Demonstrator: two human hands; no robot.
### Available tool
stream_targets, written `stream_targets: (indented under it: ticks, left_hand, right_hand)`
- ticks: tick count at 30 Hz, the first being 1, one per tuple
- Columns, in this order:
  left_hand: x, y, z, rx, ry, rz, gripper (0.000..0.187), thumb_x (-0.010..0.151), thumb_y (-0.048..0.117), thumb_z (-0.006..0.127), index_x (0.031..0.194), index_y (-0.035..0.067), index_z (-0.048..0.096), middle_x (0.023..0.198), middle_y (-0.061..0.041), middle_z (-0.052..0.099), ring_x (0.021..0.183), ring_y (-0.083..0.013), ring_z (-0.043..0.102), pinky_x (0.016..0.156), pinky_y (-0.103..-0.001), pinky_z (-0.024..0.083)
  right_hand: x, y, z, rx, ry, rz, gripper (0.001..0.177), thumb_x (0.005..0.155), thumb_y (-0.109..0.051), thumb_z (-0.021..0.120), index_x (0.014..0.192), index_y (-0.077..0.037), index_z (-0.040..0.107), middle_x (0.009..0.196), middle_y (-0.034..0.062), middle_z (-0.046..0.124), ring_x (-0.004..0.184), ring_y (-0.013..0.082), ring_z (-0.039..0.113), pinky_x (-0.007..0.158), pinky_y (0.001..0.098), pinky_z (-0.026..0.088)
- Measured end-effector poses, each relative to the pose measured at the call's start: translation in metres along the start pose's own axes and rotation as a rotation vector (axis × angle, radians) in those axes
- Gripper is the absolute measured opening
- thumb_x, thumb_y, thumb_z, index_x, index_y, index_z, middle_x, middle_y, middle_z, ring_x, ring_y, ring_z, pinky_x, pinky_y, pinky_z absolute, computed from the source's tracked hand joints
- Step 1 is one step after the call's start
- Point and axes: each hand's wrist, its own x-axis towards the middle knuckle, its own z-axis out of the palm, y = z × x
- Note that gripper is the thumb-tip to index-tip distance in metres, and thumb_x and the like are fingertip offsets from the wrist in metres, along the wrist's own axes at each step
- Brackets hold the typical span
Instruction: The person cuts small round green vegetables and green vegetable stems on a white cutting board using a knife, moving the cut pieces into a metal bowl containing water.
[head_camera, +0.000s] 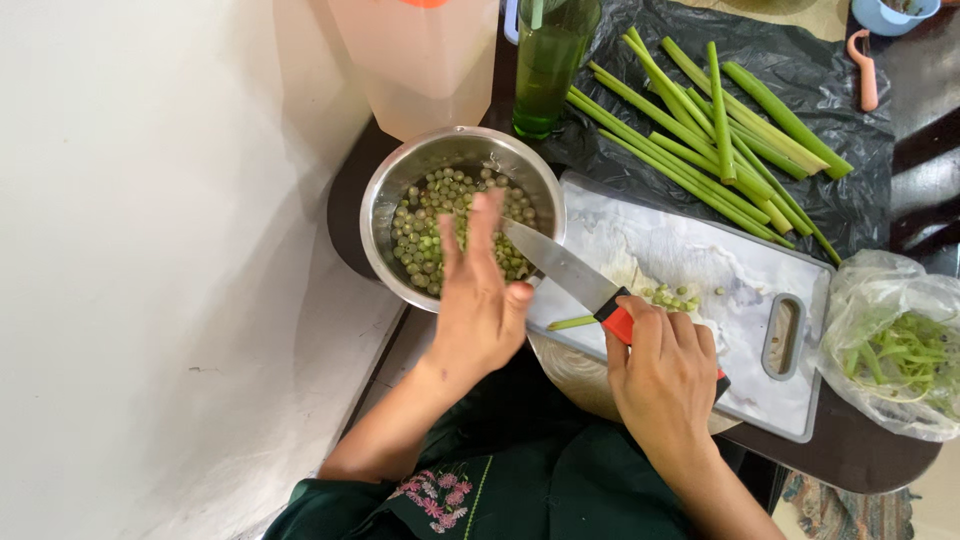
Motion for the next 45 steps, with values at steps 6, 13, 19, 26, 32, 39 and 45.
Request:
stream_targets:
  ticks: [6,13,19,26,32,39,45]
  left_hand:
    - [-0.001,0.004,-0.024,-0.224,0.142,-0.326,0.095,0.107,0.069,0.020,0.163,-0.003,-0.007,0.155,-0.035,0.042,0.139,-0.0453,0.056,0.114,-0.055,0.047]
    - [-0.004,0.011,-0.013,-0.380,-0.019,-0.122,0.091,0.111,0.068,0.020,0.166,-0.001,-0.006,0.153,-0.032,0.053,0.137,-0.0404,0.064,0.116,-0.050,0.050]
    - [0.001,0.004,-0.010,-0.061,0.123,-0.133,0.080,0.117,0.059,0.018,0.165,-0.002,-0.001,0.150,-0.032,0.049,0.138,-0.0376,0.060,0.125,-0.052,0.039]
    - [-0.005,0.011,-0.013,-0.037,0.151,-0.088,0.043,0.117,0.025,0.046,0.151,0.000,0.050,0.134,-0.022,0.055,0.116,-0.0300,0.059,0.103,-0.039,0.052]
    - [-0.033,0.027,0.040,-0.016,-0.059,0.221,0.032,0.094,0.001,0.073,0.125,0.003,0.065,0.120,-0.012,0.059,0.114,-0.0317,0.059,0.099,-0.044,0.050]
    - [-0.053,0.012,0.090,0.121,-0.010,0.025,0.024,0.090,0.008,0.075,0.113,0.006,0.067,0.113,-0.009,0.059,0.108,-0.0307,0.056,0.094,-0.044,0.042]
    - [-0.056,0.008,0.098,0.159,-0.015,-0.016,0.023,0.089,0.007,0.075,0.112,0.007,0.068,0.110,-0.008,0.059,0.106,-0.0301,0.056,0.097,-0.046,0.040]
  right_hand:
    - [-0.011,0.010,-0.001,-0.003,-0.017,0.053,0.037,0.081,-0.008,0.081,0.112,-0.001,0.063,0.096,0.0123,0.070,0.084,0.0324,0.063,0.076,0.0444,0.045]
    - [-0.022,0.011,-0.003,0.023,0.000,0.054,0.040,0.080,-0.006,0.082,0.115,-0.002,0.063,0.093,0.0110,0.068,0.086,0.0314,0.064,0.077,0.0437,0.045]
    - [-0.024,0.012,-0.006,0.033,-0.015,0.070,0.043,0.078,-0.007,0.082,0.117,-0.001,0.064,0.090,0.0114,0.068,0.084,0.0316,0.063,0.076,0.0437,0.046]
    - [-0.037,0.028,-0.013,0.064,-0.062,0.206,0.038,0.083,-0.011,0.081,0.116,-0.004,0.064,0.087,0.0135,0.066,0.080,0.0340,0.063,0.073,0.0453,0.047]
    - [-0.057,0.036,-0.039,0.191,-0.214,0.403,0.042,0.099,-0.010,0.065,0.141,-0.010,0.062,0.094,0.0154,0.071,0.074,0.0330,0.068,0.065,0.0415,0.052]
    - [-0.067,0.026,-0.048,0.186,-0.457,0.411,0.050,0.095,-0.012,0.063,0.143,-0.020,0.059,0.079,0.0125,0.068,0.056,0.0323,0.063,0.053,0.0423,0.050]
    - [-0.069,0.026,-0.050,0.190,-0.526,0.424,0.054,0.093,-0.011,0.064,0.145,-0.021,0.058,0.069,0.0104,0.063,0.050,0.0294,0.061,0.050,0.0414,0.048]
